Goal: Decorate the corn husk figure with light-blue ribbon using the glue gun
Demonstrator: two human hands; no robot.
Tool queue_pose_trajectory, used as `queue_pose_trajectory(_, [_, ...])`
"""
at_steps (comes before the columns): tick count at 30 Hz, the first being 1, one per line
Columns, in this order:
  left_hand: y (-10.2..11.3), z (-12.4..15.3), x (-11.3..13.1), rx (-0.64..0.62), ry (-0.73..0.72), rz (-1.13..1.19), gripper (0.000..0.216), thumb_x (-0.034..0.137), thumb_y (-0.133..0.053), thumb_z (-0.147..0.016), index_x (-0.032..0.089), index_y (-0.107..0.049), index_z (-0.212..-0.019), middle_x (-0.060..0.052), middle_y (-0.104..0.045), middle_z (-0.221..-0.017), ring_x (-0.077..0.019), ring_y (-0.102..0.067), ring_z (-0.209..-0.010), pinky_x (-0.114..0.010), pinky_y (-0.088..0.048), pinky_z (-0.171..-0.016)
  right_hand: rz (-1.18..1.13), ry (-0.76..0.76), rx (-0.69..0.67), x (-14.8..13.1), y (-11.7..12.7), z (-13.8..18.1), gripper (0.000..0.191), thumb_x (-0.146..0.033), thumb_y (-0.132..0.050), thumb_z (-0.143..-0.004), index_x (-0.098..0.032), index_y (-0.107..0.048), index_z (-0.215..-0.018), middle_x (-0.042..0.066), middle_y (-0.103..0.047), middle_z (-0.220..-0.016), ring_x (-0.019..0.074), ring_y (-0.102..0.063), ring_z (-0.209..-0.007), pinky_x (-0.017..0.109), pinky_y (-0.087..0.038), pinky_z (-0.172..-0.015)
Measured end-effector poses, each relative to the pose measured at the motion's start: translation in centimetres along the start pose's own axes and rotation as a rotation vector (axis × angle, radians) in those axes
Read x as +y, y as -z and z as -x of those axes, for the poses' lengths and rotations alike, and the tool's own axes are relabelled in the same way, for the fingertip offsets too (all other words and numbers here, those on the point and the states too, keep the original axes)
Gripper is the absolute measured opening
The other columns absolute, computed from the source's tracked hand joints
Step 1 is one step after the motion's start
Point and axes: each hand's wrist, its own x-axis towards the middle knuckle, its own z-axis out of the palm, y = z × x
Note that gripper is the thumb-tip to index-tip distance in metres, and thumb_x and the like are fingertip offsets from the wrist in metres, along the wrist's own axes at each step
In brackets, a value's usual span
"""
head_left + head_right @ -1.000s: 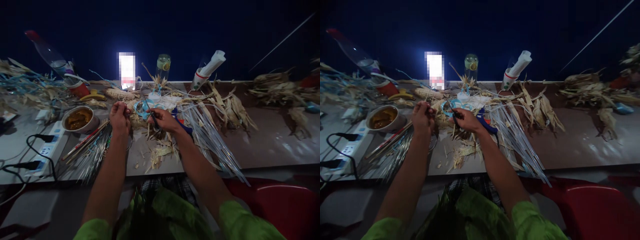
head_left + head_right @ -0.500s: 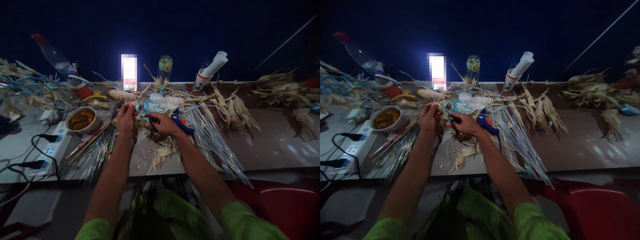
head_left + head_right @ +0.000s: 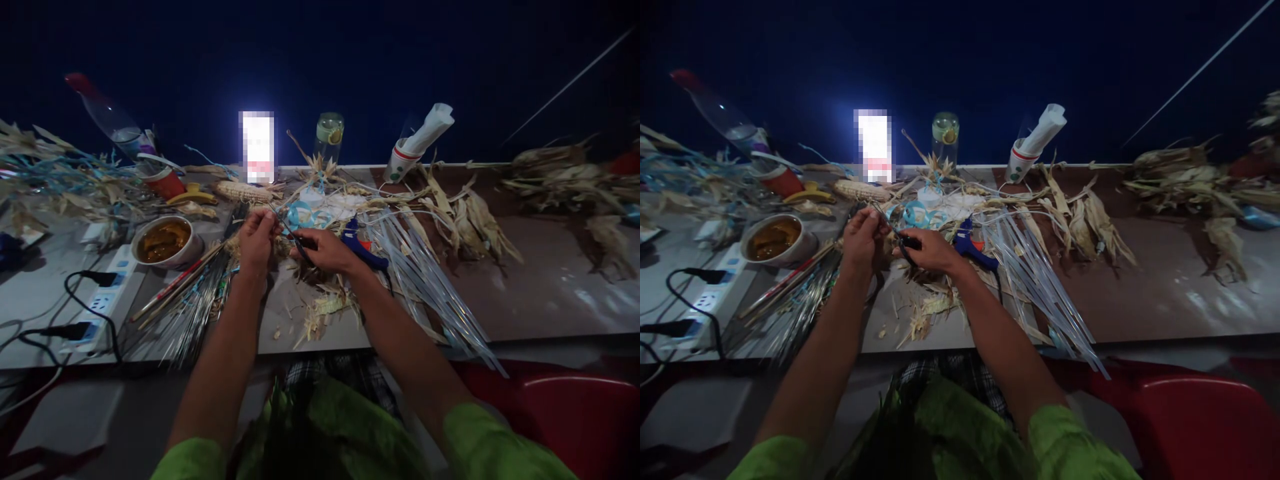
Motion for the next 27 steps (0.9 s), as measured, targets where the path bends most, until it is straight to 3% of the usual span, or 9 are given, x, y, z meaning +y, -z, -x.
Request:
queue_pose_trajectory(7, [0.03,-0.03,-0.15,-0.002,-0.004,-0.005,0.019,0.03,-0.069,-0.067,0.017,-0.055,-0.069,0.005,-0.048,-0.055,-0.0052,-0.045,-0.049,-0.017,-0.039,-0.05,-0.008,0.01,-0.008,-0.08,0.03,0.06,0.043,-0.036,-0.061,-0.074,-0.013,-0.063,-0.109,0.004,-0.065,-0.091,0.0141,-0.056,-0.078,0.025,-0.042,-0.073])
queue_pose_trajectory(19, [0.09,0.15,0.08,-0.004,0.006,-0.039,0.017,0.028,-0.067,-0.068,0.016,-0.055,-0.067,0.005,-0.048,-0.057,-0.0045,-0.043,-0.05,-0.017,-0.04,-0.053,0.051,0.037,-0.007,0.16,0.27,-0.03,0.034,-0.035,-0.058,-0.077,-0.016,-0.065,-0.104,0.002,-0.066,-0.092,0.0153,-0.057,-0.084,0.025,-0.042,-0.076])
queue_pose_trajectory(27, [0.1,-0.03,-0.03,0.015,0.028,-0.016,0.017,0.028,-0.069,-0.065,0.017,-0.057,-0.068,0.005,-0.048,-0.056,-0.0048,-0.043,-0.049,-0.018,-0.04,-0.053,0.042,-0.043,0.109,0.3,-0.1,0.04,0.036,-0.036,-0.062,-0.072,-0.017,-0.067,-0.103,0.001,-0.067,-0.087,0.0147,-0.057,-0.078,0.023,-0.042,-0.07])
